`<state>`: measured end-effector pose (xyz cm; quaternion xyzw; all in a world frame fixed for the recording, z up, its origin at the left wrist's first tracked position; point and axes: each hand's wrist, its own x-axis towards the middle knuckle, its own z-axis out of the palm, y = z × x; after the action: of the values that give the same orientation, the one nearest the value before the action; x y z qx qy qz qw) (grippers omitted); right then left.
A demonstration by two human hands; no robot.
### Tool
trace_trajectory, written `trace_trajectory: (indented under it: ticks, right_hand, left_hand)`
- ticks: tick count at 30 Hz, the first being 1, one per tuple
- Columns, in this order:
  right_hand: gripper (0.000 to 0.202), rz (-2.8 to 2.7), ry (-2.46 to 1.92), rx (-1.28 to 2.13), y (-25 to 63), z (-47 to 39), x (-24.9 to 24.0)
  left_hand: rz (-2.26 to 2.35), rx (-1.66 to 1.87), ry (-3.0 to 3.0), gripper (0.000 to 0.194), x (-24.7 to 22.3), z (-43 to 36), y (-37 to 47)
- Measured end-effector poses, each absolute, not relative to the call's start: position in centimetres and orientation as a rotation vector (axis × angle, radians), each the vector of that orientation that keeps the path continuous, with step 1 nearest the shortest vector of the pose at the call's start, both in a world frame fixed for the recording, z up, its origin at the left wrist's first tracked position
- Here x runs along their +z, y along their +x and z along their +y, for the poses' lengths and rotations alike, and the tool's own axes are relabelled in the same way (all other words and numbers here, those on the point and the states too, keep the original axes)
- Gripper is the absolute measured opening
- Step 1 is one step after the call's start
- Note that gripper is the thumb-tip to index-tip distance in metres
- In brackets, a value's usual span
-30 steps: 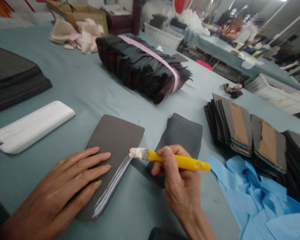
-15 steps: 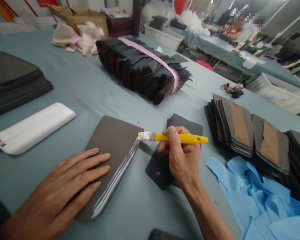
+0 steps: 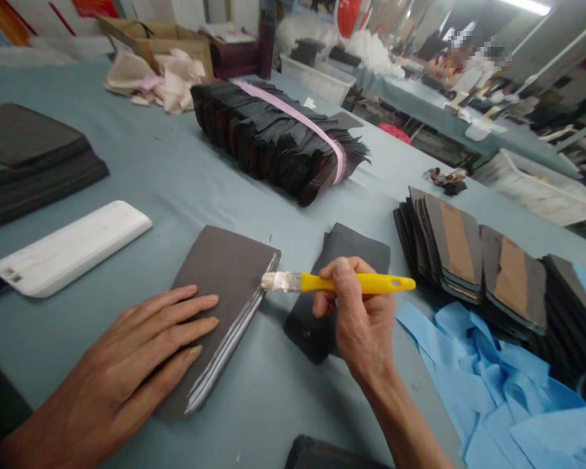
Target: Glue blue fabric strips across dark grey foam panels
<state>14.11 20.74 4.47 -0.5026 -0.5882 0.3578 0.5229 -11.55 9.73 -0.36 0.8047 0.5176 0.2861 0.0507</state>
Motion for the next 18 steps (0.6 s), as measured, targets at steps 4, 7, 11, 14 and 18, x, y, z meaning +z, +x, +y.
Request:
trace_trajectory:
  ticks: [4, 7, 11, 14, 18]
  right_hand:
    - [0.047, -1.503, -1.201, 0.854, 13.9, 20.2, 4.0]
    - [0.046, -1.487, -1.227, 0.783, 13.8, 21.2, 3.3]
    - [0.044, -1.484, -1.24, 0.692, 13.8, 22.6, 2.9]
    - [0.042, -1.484, -1.247, 0.66, 13.8, 23.1, 2.8]
    - [0.044, -1.464, -1.263, 0.639, 13.8, 23.7, 2.7]
  left_hand:
    - [1.574, 0.869, 2.454, 0.033, -0.2, 9.8, -11.5]
    - [1.567, 0.881, 2.474, 0.032, 0.1, 10.1, -11.5]
    - [1.564, 0.895, 2.496, 0.03, 0.3, 10.2, -11.5]
    - [1.573, 0.893, 2.494, 0.029, 0.3, 10.2, -11.4]
    - [1.563, 0.902, 2.471, 0.03, 0.2, 10.1, -11.4]
